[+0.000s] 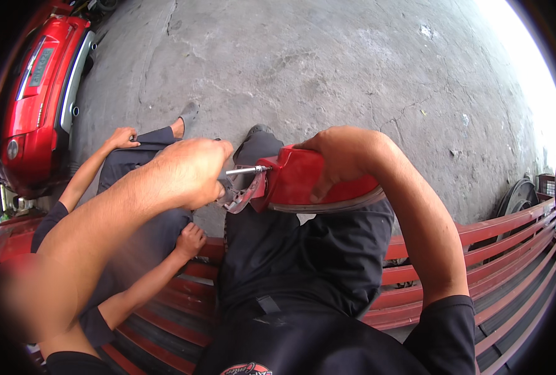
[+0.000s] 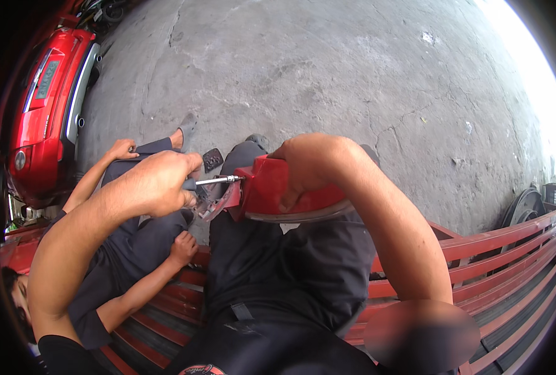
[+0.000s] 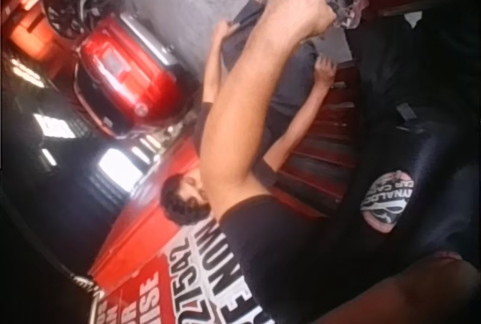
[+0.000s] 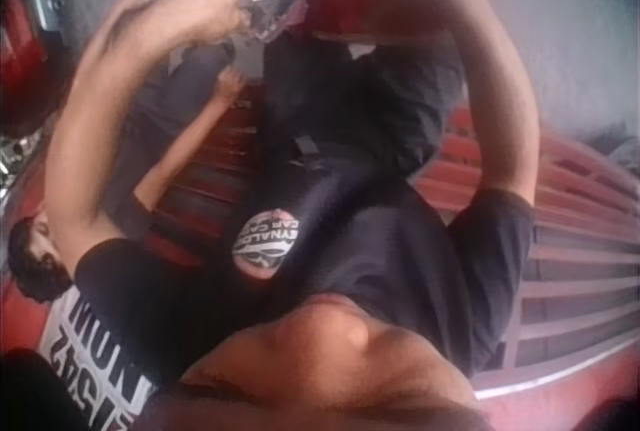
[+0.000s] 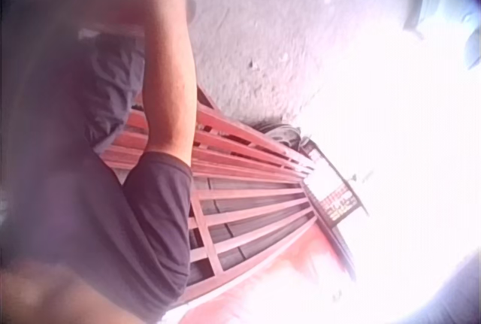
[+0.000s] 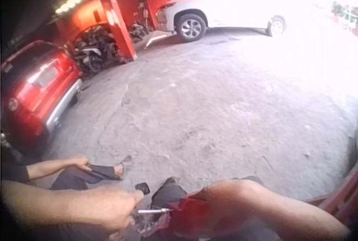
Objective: The person disassembles a red car side mirror, removes the glass, and reassembles the housing using a screwdriver. The person works on the mirror while sitting on a bench next to another person.
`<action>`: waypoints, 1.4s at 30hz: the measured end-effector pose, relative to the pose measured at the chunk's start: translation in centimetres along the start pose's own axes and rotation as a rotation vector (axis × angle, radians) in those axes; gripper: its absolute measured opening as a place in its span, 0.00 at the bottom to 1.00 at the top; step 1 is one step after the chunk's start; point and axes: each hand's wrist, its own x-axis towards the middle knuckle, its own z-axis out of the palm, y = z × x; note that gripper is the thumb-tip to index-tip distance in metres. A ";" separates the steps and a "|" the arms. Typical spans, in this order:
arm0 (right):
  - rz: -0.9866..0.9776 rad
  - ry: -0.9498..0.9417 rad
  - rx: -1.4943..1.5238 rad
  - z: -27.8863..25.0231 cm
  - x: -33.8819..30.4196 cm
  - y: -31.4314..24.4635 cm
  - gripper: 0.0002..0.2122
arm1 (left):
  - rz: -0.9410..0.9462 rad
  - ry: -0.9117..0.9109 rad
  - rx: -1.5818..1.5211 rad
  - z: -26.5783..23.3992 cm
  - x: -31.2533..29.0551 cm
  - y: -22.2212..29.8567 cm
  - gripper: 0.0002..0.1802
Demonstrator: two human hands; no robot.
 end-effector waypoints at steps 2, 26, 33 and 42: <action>-0.002 -0.012 -0.011 -0.1 0.2 -0.1 0.38 | -0.082 -0.097 -0.085 -0.7 0.2 0.6 0.22; 0.003 -0.015 0.026 -0.1 -0.3 -0.1 0.44 | -0.071 0.162 0.216 1.2 0.9 4.1 0.12; 0.010 -0.015 0.024 0.0 0.1 0.3 0.43 | -0.008 0.319 0.537 3.7 1.8 4.7 0.12; -0.010 -0.003 0.019 -0.1 -0.2 0.0 0.44 | -0.129 0.193 0.377 2.5 1.9 5.4 0.14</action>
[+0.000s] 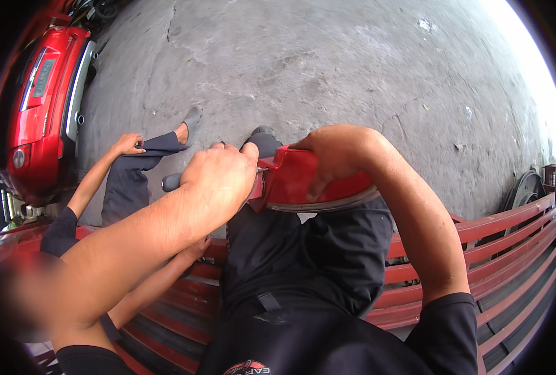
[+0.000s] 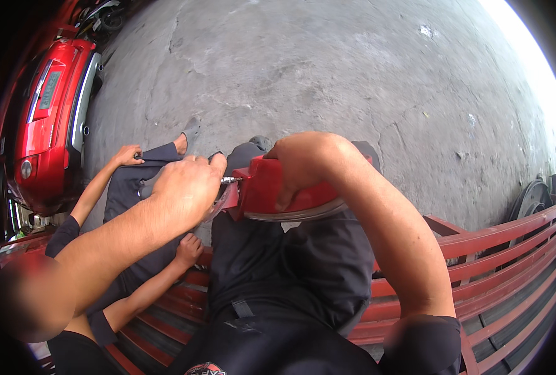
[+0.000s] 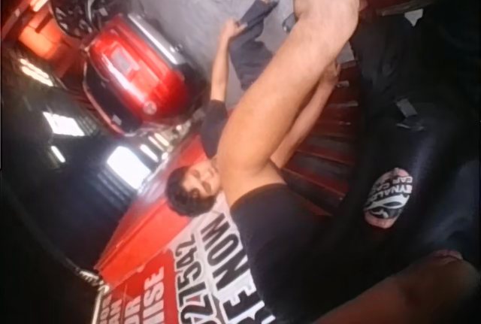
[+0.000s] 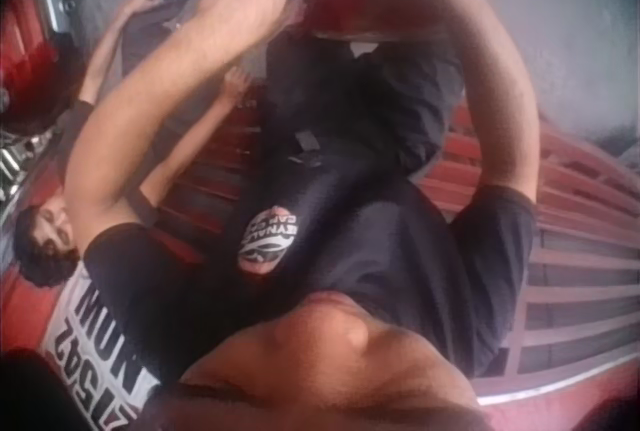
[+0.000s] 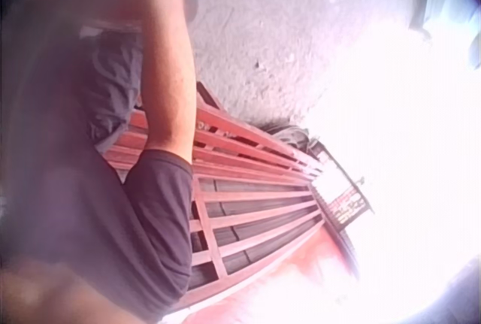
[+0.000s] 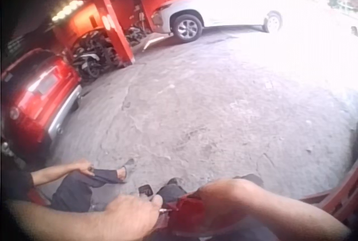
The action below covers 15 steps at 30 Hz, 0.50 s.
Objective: The person disassembles a red car side mirror, removes the glass, and reassembles the housing using a screwdriver. The person works on the mirror while sitting on a bench next to another person.
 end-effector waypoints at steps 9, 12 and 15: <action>0.015 -0.023 -0.001 0.0 0.3 0.2 0.43 | 0.020 -0.023 0.091 0.9 0.2 0.3 0.14; 0.007 -0.018 0.005 0.0 0.4 0.6 0.43 | 0.013 -0.008 0.035 0.8 0.5 0.2 0.13; -0.005 -0.012 0.019 -0.1 0.2 0.3 0.43 | -0.009 -0.015 -0.030 0.1 0.4 0.0 0.12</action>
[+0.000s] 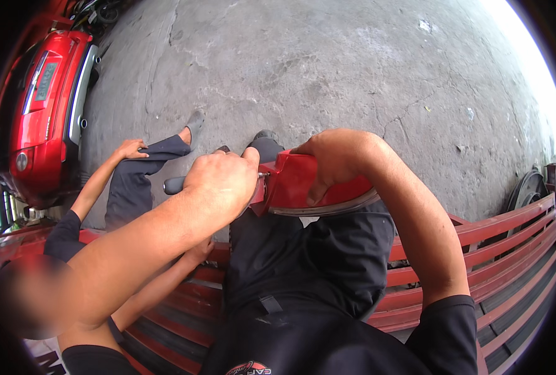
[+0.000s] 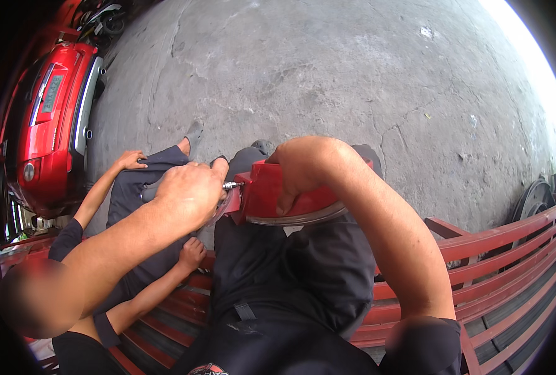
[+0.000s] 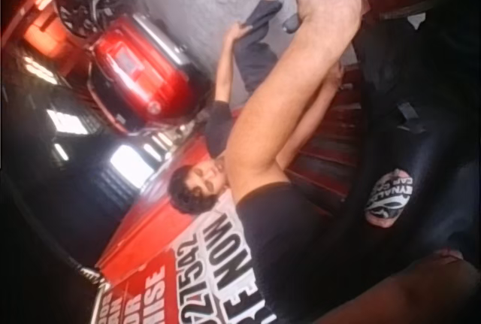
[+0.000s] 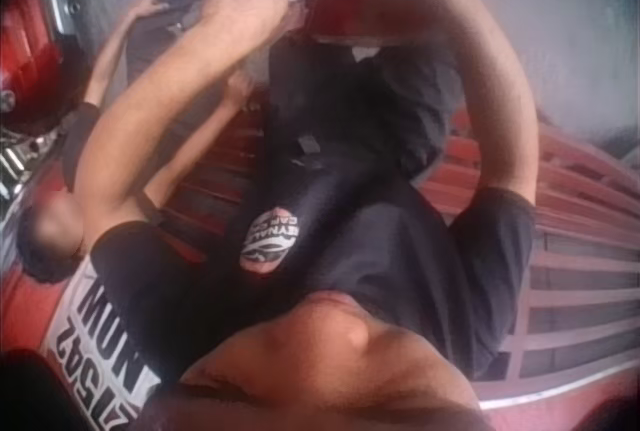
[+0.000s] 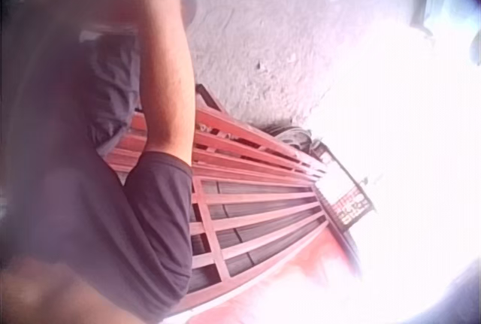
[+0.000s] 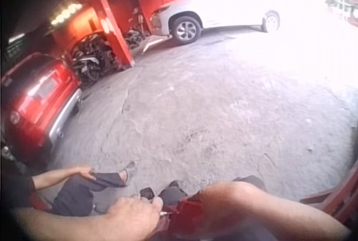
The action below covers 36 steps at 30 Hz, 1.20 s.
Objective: The person disassembles a red car side mirror, removes the glass, and reassembles the housing using a screwdriver. The person works on the mirror while sitting on a bench next to another person.
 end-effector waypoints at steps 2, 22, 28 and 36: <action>0.000 0.003 0.005 0.1 0.0 -0.1 0.43 | 0.013 0.042 0.018 0.3 0.1 0.0 0.12; -0.012 0.013 -0.004 0.3 0.2 0.2 0.42 | 0.121 0.240 0.117 1.9 -0.2 -0.3 0.08; -0.009 0.004 -0.016 0.2 0.2 0.1 0.44 | 0.003 -0.117 -0.137 0.0 0.1 -0.9 0.09; 0.013 -0.009 0.003 0.2 0.2 0.0 0.45 | 0.140 0.219 -0.121 2.3 0.7 -1.9 0.13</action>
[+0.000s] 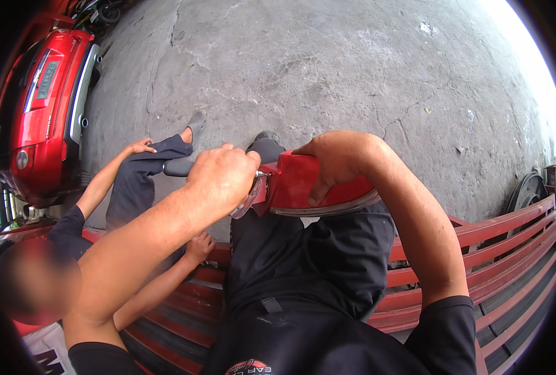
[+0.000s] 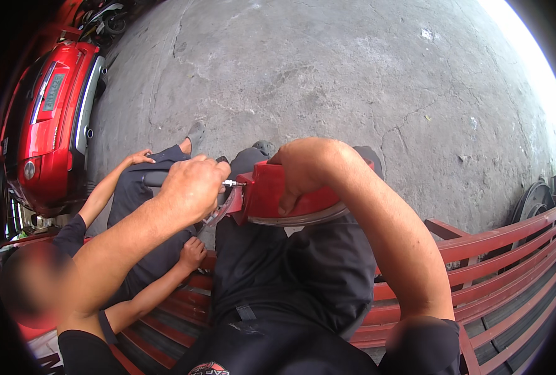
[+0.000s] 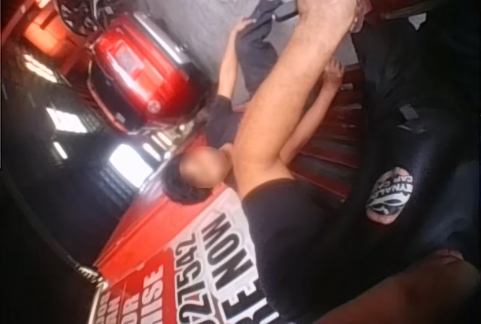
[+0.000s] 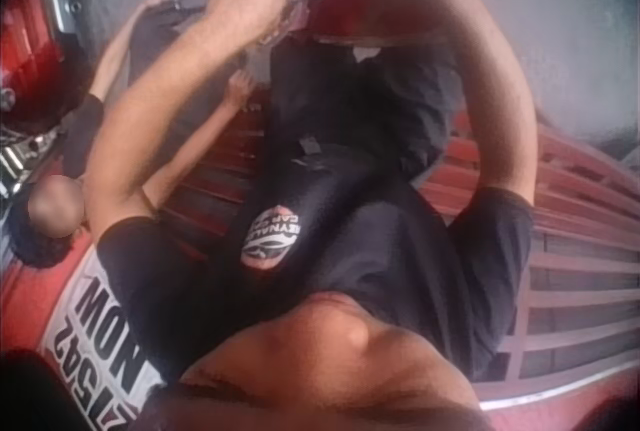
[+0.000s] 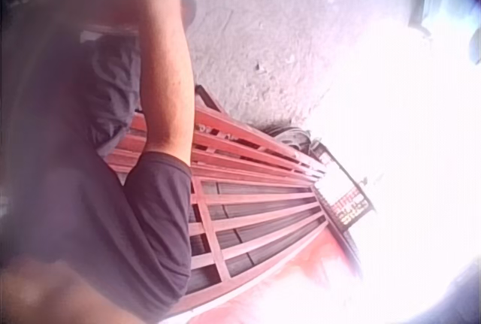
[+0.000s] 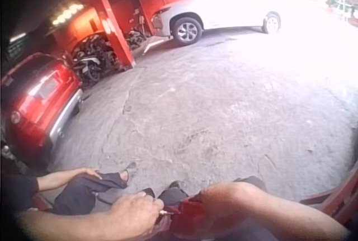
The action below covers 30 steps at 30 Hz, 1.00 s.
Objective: The person disassembles a red car side mirror, removes the glass, and reassembles the housing using a screwdriver. The person works on the mirror while sitting on a bench next to another person.
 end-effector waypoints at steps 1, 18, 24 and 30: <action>-0.003 -0.005 0.000 0.1 0.1 0.1 0.45 | -0.028 -0.044 -0.011 -0.1 0.0 0.0 0.14; -0.015 -0.002 -0.026 0.0 0.3 -0.1 0.45 | -0.060 -0.068 -0.195 1.5 1.7 1.8 0.13; -0.054 0.033 -0.048 -0.1 0.3 0.3 0.36 | 0.070 -0.056 0.151 1.7 1.4 3.2 0.10; -0.043 0.023 -0.050 0.1 0.6 0.4 0.36 | 0.008 -0.055 -0.015 2.0 0.9 1.7 0.12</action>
